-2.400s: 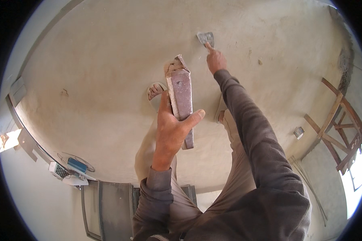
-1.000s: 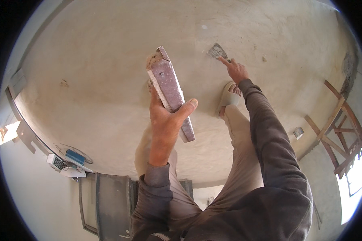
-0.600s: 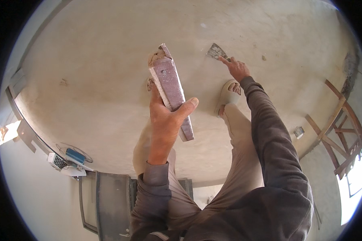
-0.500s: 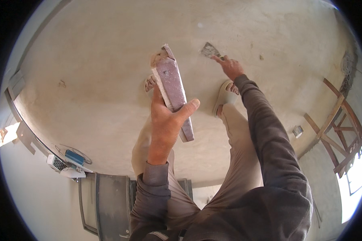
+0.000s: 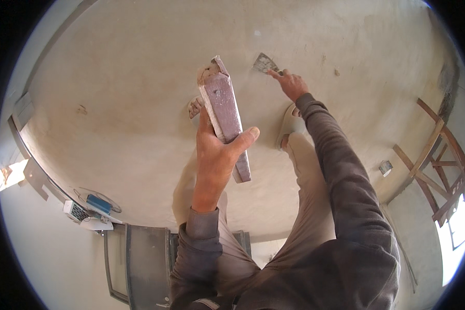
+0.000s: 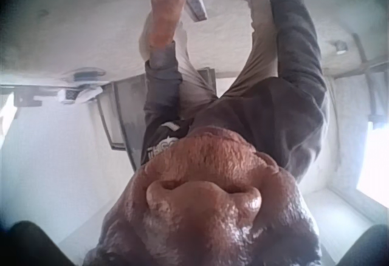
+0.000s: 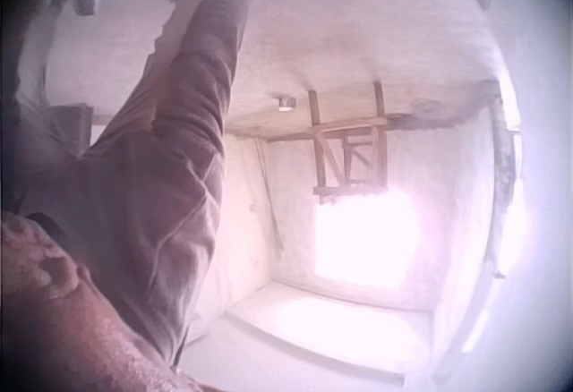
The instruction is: The person smooths a curved wall surface using a sanding block and then uses a putty knife to scrape and smooth the floor. The person walks around the room while carrying the tools.
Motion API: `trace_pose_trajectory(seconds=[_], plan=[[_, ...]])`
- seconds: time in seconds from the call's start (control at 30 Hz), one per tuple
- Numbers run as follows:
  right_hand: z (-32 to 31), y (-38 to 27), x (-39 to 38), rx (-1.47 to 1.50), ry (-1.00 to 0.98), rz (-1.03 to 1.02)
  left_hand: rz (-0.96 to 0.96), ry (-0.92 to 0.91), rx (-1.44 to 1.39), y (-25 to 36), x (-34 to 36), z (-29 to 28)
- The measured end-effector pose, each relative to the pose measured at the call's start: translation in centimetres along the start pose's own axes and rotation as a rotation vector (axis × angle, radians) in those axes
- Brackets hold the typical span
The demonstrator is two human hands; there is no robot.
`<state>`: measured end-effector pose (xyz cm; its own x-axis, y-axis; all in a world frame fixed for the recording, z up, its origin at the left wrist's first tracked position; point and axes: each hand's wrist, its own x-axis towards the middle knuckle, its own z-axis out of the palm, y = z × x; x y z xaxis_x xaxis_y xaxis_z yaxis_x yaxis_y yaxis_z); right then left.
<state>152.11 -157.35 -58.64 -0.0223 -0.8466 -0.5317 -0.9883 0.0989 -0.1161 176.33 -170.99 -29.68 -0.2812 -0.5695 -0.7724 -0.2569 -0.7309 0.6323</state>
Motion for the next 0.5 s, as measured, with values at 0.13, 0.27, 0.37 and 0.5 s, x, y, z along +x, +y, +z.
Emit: trace_pose_trajectory(seconds=[0.13, 0.27, 0.37, 0.5], plan=[[-1.1, 1.4, -2.4, 0.01, -0.1, 0.034, -0.026, 0.024, -0.003, 0.5, -0.3, -0.3], [-0.5, -0.2, -1.1, 0.001, -0.022, 0.039, 0.019, -0.016, 0.005, -0.1, -0.4, 0.0], [-0.1, -0.6, -0.8, 0.045, -0.002, 0.028, 0.007, 0.004, -0.014, 0.2, -0.2, -0.1], [-0.9, 1.5, -3.3, 0.018, -0.12, 0.075, -0.019, 0.011, -0.005, -0.1, -0.4, -0.5]])
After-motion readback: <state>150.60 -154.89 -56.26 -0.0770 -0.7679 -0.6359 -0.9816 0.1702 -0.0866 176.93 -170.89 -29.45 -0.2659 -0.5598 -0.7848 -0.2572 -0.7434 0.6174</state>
